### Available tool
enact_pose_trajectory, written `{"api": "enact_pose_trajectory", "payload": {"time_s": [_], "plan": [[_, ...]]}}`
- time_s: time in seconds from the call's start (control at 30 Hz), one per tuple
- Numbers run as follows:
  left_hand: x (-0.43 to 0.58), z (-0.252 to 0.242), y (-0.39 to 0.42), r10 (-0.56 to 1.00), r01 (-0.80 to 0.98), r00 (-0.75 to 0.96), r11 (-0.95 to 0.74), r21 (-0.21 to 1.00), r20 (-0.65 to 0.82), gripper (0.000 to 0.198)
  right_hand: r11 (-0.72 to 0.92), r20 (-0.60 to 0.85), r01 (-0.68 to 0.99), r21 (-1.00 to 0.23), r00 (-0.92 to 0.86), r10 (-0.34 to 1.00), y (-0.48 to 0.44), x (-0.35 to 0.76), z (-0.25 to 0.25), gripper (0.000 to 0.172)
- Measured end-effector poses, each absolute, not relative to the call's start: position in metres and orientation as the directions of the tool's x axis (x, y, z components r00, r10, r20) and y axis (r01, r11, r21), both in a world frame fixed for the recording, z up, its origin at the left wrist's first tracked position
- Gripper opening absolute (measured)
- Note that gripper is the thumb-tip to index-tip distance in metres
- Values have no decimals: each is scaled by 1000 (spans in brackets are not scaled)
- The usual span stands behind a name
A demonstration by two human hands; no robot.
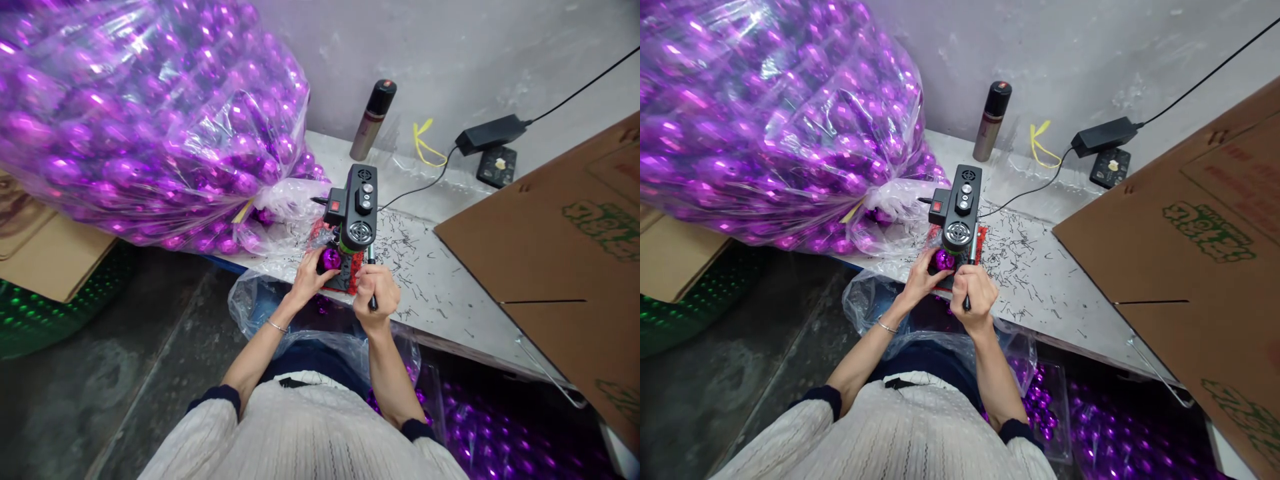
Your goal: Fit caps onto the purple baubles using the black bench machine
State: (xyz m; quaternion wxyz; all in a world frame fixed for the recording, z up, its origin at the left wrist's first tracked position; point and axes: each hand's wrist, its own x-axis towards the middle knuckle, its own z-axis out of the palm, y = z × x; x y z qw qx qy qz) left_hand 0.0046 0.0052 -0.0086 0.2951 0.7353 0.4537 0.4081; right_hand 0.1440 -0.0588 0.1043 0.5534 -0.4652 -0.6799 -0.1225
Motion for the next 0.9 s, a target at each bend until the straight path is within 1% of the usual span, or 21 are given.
{"api": "enact_pose_trajectory", "payload": {"time_s": [0.13, 0.23, 0.4, 0.57, 0.73, 0.9], "plan": [[8, -10, 10, 874, 444, 314, -481, 756, 371, 64, 543, 869, 765, -347, 44, 492, -58, 143, 106, 21], [11, -11, 14, 871, 451, 344, -481, 752, 350, 65, 545, 871, 763, -346, 44, 490, -58, 143, 107, 21], [15, -18, 15, 883, 430, 342, -452, 782, 322, 70, 553, 867, 754, -354, 44, 496, -59, 143, 108, 21], [12, -23, 12, 880, 406, 316, -464, 787, 355, 71, 557, 864, 750, -357, 38, 502, -59, 144, 104, 20], [11, -23, 12, 887, 452, 309, -454, 768, 343, 72, 563, 862, 743, -361, 36, 506, -60, 144, 96, 20], [12, -22, 11, 885, 449, 306, -459, 767, 351, 71, 576, 886, 739, -350, 61, 460, -57, 142, 80, 21]]}}
